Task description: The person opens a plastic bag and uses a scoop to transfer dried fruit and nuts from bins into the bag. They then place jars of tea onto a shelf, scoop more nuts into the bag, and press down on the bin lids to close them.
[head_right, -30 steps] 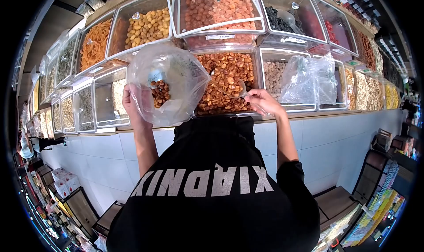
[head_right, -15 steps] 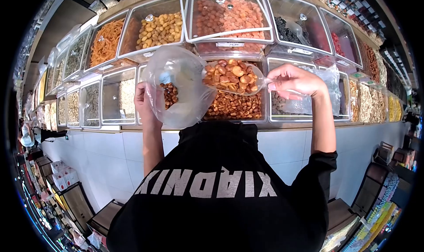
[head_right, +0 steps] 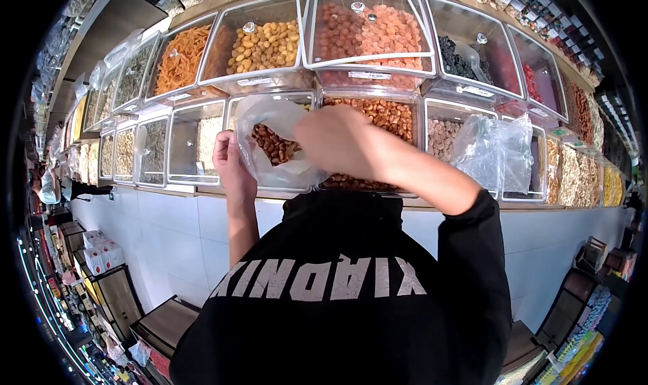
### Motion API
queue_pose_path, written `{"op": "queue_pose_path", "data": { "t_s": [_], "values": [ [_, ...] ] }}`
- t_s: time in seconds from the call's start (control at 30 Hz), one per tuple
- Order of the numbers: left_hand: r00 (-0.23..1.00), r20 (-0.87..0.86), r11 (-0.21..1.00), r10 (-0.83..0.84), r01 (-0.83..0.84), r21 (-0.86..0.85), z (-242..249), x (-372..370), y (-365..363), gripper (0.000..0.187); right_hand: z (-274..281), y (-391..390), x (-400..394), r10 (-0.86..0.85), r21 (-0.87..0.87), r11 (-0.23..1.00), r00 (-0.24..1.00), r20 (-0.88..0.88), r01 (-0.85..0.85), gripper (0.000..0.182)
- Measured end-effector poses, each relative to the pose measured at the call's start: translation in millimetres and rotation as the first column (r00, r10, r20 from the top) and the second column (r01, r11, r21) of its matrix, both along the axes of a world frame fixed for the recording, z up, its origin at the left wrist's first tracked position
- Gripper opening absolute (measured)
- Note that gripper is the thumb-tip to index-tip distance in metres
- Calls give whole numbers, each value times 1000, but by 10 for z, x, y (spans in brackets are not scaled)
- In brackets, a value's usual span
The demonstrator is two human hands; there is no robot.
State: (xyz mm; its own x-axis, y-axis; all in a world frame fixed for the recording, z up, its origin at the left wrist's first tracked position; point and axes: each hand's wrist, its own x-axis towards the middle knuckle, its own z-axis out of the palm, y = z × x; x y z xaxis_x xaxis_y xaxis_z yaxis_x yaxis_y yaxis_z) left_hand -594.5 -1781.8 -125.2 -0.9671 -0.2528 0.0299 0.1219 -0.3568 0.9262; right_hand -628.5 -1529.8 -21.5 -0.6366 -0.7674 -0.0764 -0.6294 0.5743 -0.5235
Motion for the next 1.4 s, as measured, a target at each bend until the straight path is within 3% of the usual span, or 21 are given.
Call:
{"op": "queue_pose_path", "data": {
  "t_s": [0.03, 0.07, 0.1, 0.13, 0.17, 0.2, 0.23, 0.37, 0.43, 0.5, 0.63, 0.7, 0.83, 0.9, 0.97, 1.17, 1.4],
  "values": [
    [1000, 4, 1000, 13, -13, 0, -4, 13, -25, 6, 199, 151, 80, -164, -52, 985, 986, -20, 163, 12],
    [999, 9, 999, 38, -38, -16, 36, 9, -37, 6, 335, 354, 29, -167, 51, 986, 968, 185, 160, 17],
    [999, 12, 999, 34, -35, 37, 125, 11, -13, 7, 478, 537, 14, -196, 167, 972, 958, 208, 163, 19],
    [1000, -8, 999, 19, -19, 34, 132, -9, -53, 8, 478, 843, -6, -208, 138, 976, 901, 382, 166, 21],
    [1000, -28, 999, 2, -1, 32, 136, -37, -109, 8, 526, 1113, 75, -206, -14, 974, 902, 379, 228, 19],
    [999, -33, 998, 21, -19, 54, 178, -60, -105, 9, 423, 1427, 161, -287, -54, 934, 831, 476, 354, 19],
    [998, -52, 999, 21, -19, 38, 175, -90, -130, 8, 475, 1594, 273, -420, 24, 861, 684, 596, 507, 19],
    [999, -19, 999, -34, 34, 23, 150, -219, -166, 7, -295, 1800, 689, -754, 392, 593, 315, 576, 703, 20],
    [997, -27, 997, -70, 70, 23, 167, -273, -132, 7, -805, 1697, 800, -741, 465, 601, 235, 629, 650, 23],
    [999, 14, 999, -46, 46, -14, 197, -300, -67, 8, -1287, 1469, 809, -738, 543, 643, 250, 626, 540, 31],
    [996, -1, 995, -91, 91, -35, 217, -289, 7, 7, -2415, 1010, 729, -725, 369, 531, 184, 664, 763, 39],
    [995, 7, 994, -99, 100, -40, 196, -259, -13, 7, -2455, 832, 600, -663, 322, 491, 108, 741, 809, 40],
    [993, 13, 992, -118, 119, -35, 107, -237, -25, 6, -2764, 716, 584, -666, 261, 454, 130, 734, 852, 39],
    [995, 20, 994, -101, 102, -49, 138, -238, 49, 5, -2776, 696, 657, -643, 175, 418, 154, 750, 891, 39],
    [997, 19, 995, -75, 76, -58, 112, -214, 59, 5, -2657, 753, 739, -559, 202, 399, 63, 827, 894, 36],
    [998, 0, 998, -62, 62, -25, 87, -233, 45, 3, -2234, 970, 952, -468, 175, 438, 57, 882, 882, 32],
    [998, 39, 996, -44, 47, -77, 71, -198, 23, 3, -1879, 1422, 1110, -361, 66, 484, 131, 923, 873, 29]
  ]
}}
